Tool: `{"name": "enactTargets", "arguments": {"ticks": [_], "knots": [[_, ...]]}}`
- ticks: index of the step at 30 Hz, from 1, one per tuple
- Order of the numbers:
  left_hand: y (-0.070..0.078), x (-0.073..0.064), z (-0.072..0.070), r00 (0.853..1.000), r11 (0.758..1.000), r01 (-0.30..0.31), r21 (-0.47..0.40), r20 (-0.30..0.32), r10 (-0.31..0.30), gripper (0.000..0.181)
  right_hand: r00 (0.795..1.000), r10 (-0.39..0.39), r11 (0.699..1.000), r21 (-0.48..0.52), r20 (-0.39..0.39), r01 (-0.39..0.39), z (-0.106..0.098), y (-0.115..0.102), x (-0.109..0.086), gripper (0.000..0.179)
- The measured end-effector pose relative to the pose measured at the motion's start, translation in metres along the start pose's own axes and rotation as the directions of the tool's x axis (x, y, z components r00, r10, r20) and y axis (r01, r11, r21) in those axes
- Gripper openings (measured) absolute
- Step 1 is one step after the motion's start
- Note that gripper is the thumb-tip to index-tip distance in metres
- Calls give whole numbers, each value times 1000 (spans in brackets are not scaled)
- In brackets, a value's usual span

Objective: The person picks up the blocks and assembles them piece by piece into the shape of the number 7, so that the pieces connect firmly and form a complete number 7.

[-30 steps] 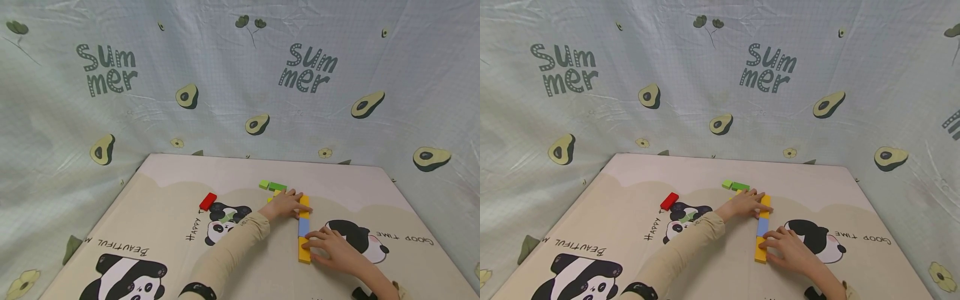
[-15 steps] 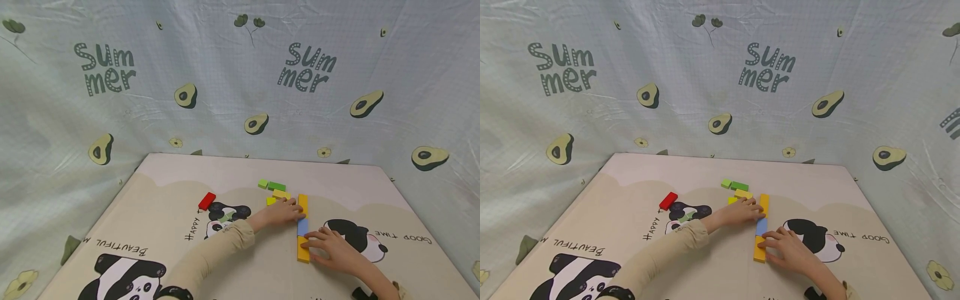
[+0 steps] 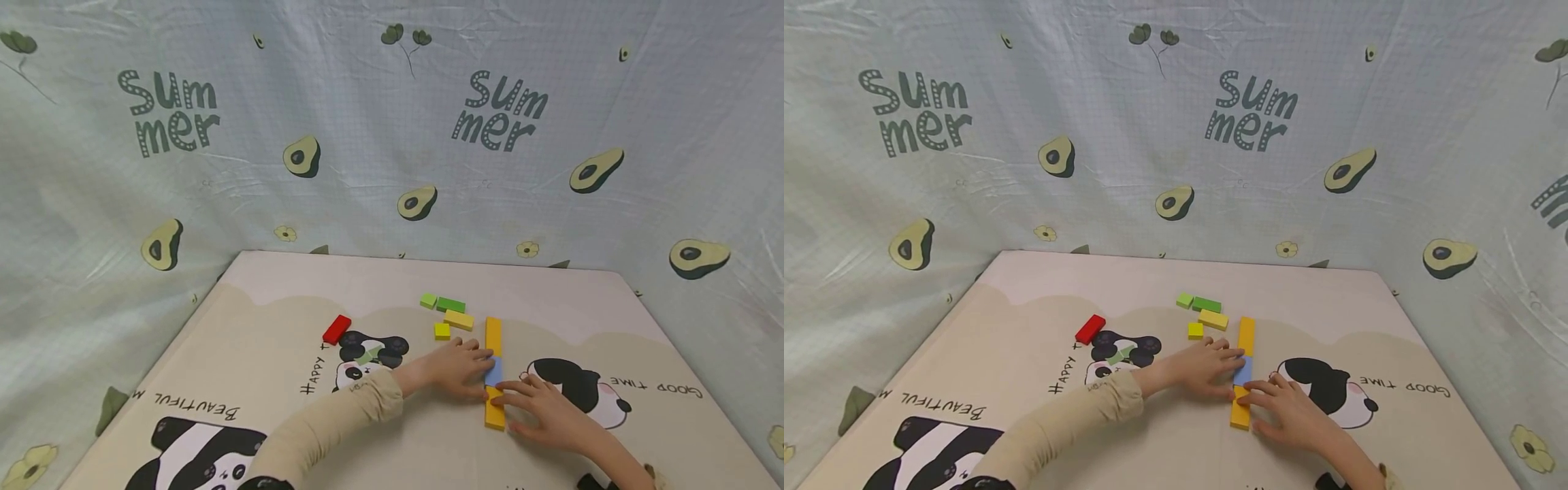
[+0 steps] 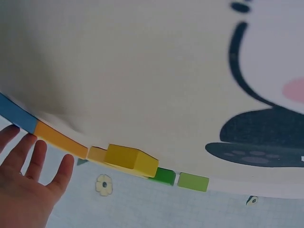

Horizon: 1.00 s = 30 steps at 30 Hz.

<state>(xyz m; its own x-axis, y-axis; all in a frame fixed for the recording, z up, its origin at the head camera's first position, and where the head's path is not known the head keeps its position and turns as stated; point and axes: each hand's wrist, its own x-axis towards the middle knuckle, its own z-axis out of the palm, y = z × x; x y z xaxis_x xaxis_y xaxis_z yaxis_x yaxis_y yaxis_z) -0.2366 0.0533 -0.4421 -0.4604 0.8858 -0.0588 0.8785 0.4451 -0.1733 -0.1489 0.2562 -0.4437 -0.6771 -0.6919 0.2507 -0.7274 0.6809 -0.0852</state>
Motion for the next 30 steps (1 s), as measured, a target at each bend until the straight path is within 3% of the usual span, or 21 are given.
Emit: {"name": "enactTargets", "arguments": {"ticks": [7,12,19,30], "knots": [[11,1,6,998,998,57,0,36,-57,79,999,18,1000,24,-27,-17,5,7,-6,36],[16,-1,6,996,997,73,20,41,-73,79,997,76,996,46,-26,-74,2,18,-4,37],[19,-4,6,996,997,78,8,44,-79,78,990,119,993,3,-74,-120,0,40,6,27],[19,-5,6,997,998,65,14,30,-65,78,990,69,996,-54,-123,-76,0,77,32,26]]}}
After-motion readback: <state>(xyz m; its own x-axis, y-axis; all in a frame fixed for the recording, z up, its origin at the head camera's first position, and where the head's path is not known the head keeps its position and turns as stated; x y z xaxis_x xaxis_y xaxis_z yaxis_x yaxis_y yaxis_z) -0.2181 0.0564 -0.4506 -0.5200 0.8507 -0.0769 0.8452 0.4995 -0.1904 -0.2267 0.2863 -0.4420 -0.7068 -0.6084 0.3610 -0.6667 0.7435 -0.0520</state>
